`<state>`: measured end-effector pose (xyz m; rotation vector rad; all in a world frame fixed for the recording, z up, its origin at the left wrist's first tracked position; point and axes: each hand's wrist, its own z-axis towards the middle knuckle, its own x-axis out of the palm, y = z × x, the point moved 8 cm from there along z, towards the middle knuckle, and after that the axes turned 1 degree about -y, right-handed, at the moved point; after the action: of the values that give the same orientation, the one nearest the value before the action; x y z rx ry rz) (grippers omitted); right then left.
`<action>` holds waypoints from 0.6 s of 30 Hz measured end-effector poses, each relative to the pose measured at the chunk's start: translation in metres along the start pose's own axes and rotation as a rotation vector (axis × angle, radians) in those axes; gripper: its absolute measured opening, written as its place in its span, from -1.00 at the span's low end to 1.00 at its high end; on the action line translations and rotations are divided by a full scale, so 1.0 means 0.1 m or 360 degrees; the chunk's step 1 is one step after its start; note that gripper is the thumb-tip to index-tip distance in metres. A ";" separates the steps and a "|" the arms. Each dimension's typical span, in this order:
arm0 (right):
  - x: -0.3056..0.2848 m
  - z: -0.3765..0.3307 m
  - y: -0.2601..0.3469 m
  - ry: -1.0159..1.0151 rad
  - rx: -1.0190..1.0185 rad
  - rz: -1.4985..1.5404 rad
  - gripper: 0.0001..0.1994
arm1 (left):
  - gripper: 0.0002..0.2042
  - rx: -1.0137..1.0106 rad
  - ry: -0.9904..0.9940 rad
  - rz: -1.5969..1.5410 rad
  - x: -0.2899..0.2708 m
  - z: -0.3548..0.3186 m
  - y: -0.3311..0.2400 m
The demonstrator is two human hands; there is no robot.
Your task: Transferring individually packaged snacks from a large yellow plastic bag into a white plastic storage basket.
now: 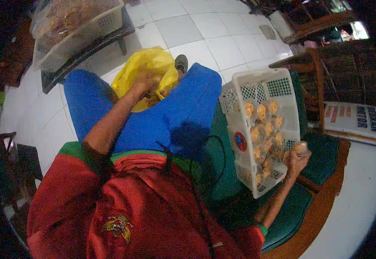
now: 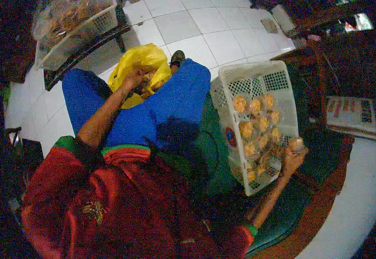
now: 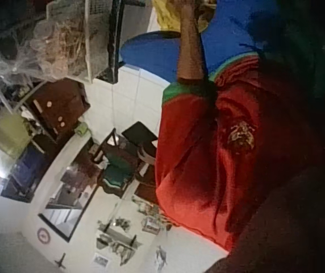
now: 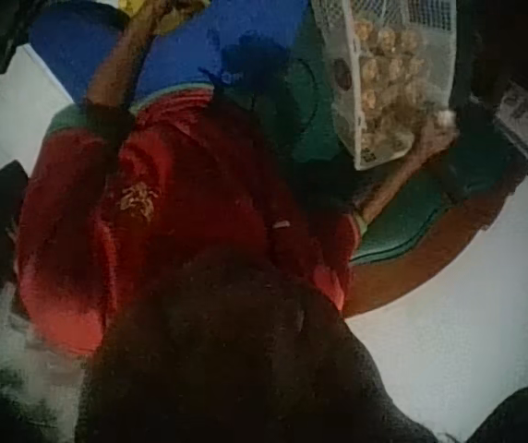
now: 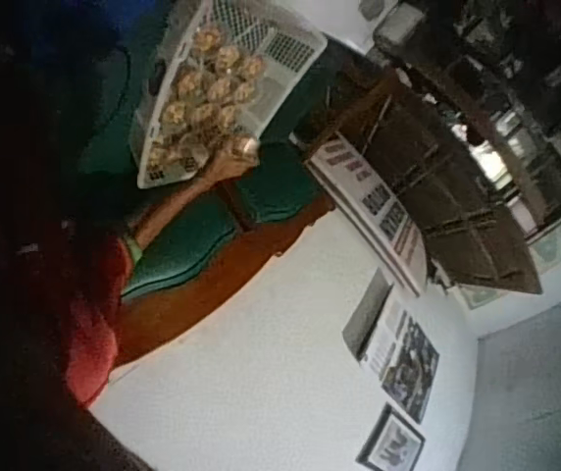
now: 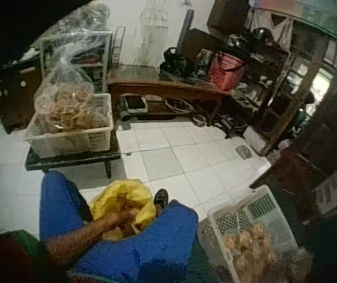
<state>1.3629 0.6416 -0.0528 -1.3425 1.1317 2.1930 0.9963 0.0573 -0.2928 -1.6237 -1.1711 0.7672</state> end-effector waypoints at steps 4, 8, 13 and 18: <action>0.45 -0.30 2.47 0.0212 -0.0691 0.1119 -0.56 | -0.78 -0.0105 -0.0270 -0.0549 -0.39 0.04 0.47; 2.05 -1.22 4.14 0.1202 -0.0094 0.1649 -0.74 | -0.81 -0.0551 -0.0232 -0.0882 -0.54 0.26 1.09; 4.44 -2.40 4.96 0.2454 0.0373 0.1667 -0.76 | -0.69 -0.0623 -0.0545 -0.1017 -0.99 0.30 1.53; 5.86 -2.49 4.05 0.2245 0.0252 0.1888 -0.54 | -0.57 -0.0374 -0.1535 0.0715 -1.06 0.37 1.18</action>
<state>0.9623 0.1254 -0.4296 -2.6148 3.0819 1.1379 0.9676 -0.0392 -0.4202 -1.7705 -1.5941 1.8986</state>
